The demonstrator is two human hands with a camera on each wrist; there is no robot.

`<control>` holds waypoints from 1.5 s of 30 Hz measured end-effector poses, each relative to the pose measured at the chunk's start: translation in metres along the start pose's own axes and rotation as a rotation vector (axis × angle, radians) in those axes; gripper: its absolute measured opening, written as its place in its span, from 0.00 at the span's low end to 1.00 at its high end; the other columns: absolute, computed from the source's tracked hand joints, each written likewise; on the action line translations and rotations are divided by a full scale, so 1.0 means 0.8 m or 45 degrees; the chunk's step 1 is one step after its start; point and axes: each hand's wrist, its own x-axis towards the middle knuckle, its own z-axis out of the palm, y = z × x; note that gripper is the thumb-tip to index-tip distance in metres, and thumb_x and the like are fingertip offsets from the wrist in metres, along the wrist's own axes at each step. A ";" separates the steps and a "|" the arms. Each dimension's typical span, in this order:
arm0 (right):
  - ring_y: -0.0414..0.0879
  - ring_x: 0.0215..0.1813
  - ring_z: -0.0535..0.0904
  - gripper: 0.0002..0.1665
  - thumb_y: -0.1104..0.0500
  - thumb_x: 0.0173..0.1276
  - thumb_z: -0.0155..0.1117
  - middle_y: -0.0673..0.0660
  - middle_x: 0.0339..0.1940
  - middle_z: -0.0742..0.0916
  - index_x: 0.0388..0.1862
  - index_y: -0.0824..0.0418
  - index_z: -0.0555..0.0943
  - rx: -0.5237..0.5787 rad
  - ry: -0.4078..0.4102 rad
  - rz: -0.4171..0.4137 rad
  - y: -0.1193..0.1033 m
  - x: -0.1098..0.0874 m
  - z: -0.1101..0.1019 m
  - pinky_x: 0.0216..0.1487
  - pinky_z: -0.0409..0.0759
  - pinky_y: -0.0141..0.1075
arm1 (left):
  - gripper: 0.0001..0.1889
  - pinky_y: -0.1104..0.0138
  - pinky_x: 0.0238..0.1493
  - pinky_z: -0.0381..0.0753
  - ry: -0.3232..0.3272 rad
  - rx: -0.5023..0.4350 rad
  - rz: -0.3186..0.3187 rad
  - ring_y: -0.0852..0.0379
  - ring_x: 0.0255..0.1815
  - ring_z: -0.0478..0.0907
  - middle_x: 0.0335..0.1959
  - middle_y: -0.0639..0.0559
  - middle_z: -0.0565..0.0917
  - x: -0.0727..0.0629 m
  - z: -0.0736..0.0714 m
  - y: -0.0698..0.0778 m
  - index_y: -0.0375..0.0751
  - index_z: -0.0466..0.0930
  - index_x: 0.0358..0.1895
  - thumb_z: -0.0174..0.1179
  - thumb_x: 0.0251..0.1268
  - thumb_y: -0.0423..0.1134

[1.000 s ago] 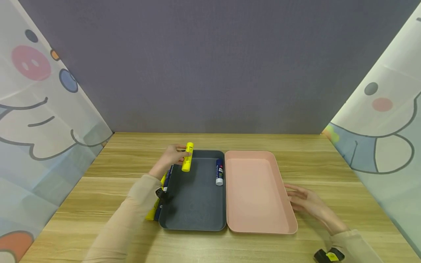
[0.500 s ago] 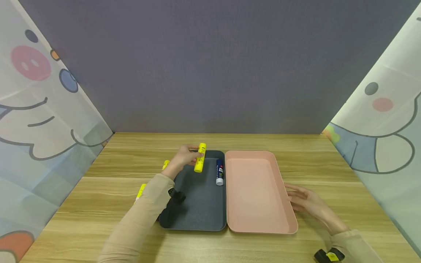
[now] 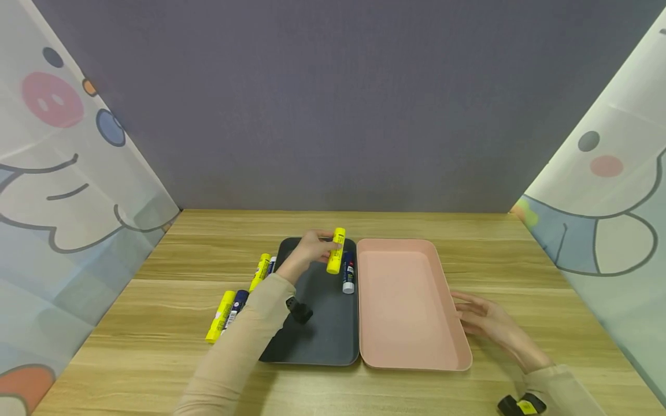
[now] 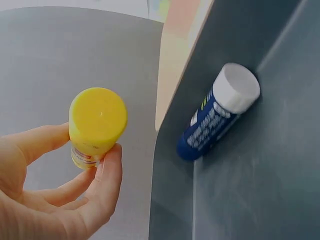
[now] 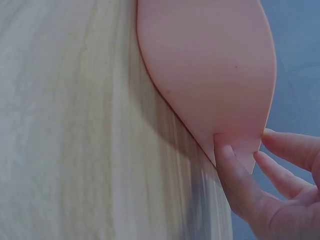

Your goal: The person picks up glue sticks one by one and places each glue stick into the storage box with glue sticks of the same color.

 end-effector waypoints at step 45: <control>0.34 0.48 0.76 0.30 0.62 0.68 0.48 0.74 0.57 0.69 0.65 0.71 0.55 0.013 -0.001 -0.008 0.002 -0.001 -0.002 0.47 0.76 0.34 | 0.22 0.59 0.35 0.80 -0.107 0.011 0.022 0.52 0.25 0.78 0.37 0.40 0.78 0.022 0.118 0.023 0.27 0.72 0.51 0.62 0.51 0.32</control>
